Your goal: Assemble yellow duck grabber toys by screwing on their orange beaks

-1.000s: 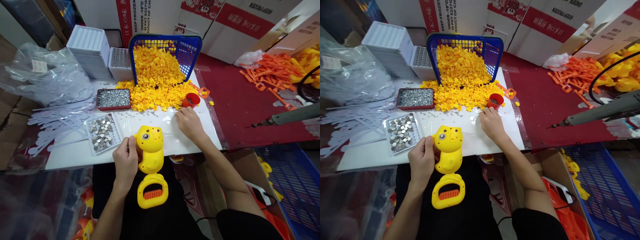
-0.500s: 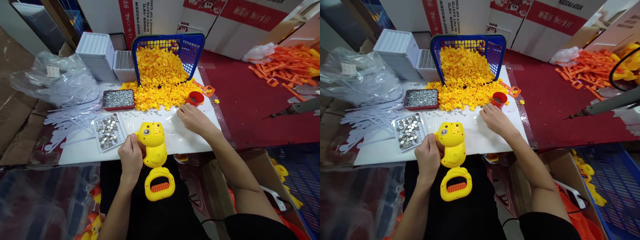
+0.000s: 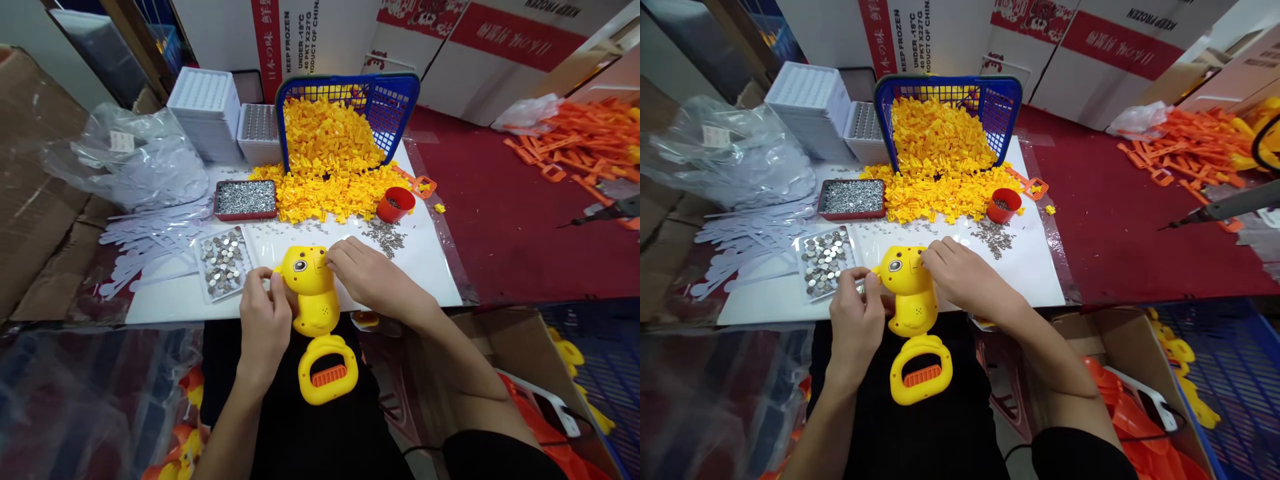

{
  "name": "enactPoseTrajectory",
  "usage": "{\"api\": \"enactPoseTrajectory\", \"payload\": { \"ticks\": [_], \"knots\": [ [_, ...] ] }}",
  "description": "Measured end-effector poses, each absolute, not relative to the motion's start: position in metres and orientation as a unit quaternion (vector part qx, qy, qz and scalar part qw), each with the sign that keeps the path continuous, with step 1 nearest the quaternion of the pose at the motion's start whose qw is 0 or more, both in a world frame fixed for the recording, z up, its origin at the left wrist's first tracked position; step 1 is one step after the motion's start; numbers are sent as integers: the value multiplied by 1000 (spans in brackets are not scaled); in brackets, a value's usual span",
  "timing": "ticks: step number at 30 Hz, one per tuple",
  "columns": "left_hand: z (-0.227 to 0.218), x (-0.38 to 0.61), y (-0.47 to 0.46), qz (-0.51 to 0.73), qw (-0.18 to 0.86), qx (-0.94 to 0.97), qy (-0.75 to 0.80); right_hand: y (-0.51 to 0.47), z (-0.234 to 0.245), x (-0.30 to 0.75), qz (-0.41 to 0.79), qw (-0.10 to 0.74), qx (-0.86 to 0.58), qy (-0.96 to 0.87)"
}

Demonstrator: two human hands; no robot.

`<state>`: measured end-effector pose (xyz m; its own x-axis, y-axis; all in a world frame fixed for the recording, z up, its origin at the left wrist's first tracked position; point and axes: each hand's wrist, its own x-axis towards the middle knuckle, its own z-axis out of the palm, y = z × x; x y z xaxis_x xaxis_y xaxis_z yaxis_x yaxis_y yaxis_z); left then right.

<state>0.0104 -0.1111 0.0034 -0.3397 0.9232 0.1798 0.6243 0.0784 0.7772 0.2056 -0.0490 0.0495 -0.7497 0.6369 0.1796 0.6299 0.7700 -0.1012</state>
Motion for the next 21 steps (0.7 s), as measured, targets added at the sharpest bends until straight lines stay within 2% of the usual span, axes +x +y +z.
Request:
{"api": "enactPoseTrajectory", "payload": {
  "ticks": [3,5,12,21],
  "knots": [
    [8,18,-115,410,68,638,648,-53,55,202,-45,64,-322,-944],
    [9,24,-115,405,44,698,589,-54,59,201,-66,49,-313,-946],
    [3,33,-112,454,81,685,564,-54,71,197,-62,26,-304,-950],
    [-1,36,-111,490,73,665,558,-51,82,193,-27,1,-296,-955]
  ]
}}
